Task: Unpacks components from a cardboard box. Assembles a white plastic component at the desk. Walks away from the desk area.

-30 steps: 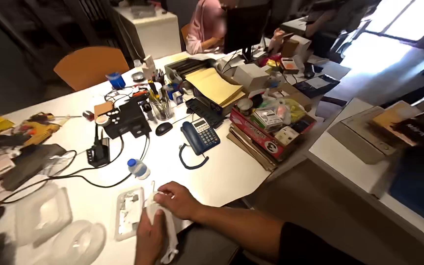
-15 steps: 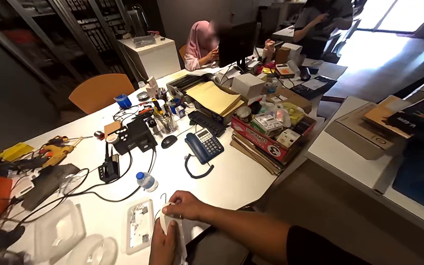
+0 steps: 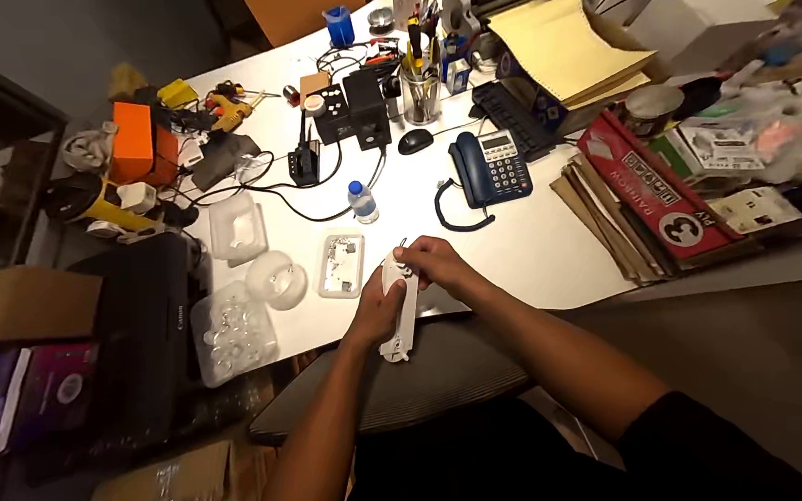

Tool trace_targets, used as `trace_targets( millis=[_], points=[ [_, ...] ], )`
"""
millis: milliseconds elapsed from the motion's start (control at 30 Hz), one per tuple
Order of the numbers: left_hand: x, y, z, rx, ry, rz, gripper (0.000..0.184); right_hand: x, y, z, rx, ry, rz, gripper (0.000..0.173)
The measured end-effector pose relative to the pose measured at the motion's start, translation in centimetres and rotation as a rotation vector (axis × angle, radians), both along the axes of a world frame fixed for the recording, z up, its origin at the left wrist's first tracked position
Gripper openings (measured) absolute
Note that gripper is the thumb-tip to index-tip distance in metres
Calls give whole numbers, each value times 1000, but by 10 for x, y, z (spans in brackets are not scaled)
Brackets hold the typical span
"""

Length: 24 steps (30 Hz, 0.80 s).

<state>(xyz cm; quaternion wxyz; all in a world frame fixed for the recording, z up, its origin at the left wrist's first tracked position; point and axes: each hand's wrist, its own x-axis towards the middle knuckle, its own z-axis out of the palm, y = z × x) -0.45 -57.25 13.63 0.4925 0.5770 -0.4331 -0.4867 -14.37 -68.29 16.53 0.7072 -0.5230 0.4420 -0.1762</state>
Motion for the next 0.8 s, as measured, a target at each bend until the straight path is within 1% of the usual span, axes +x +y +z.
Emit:
trace_targets(
  millis=[133,200,367,433,667,733,800],
  points=[
    [0,1,2,54,-34,-21,37,-2,-1,1,-2,32,21,32],
    [1,2,2,62,-10,-34,35,-3,-3,-1,17,12,2,28],
    [2,3,3,55,72,-22,33,-6,-5,-3,52,-78,20,27],
    [1,4,3,51,112,-7,34,-6,-6,-2,45,-106,27,26],
    [-2,6,4,36,117,-6,34,-9,-5,-2,-13,-110,39,25],
    [-2,6,6,44,153,12,34,-8,-3,-3,-7,-112,14,25],
    [-1,4,8,50,238,57,34,-5,-2,-3,29,-142,-17,29]
  ],
)
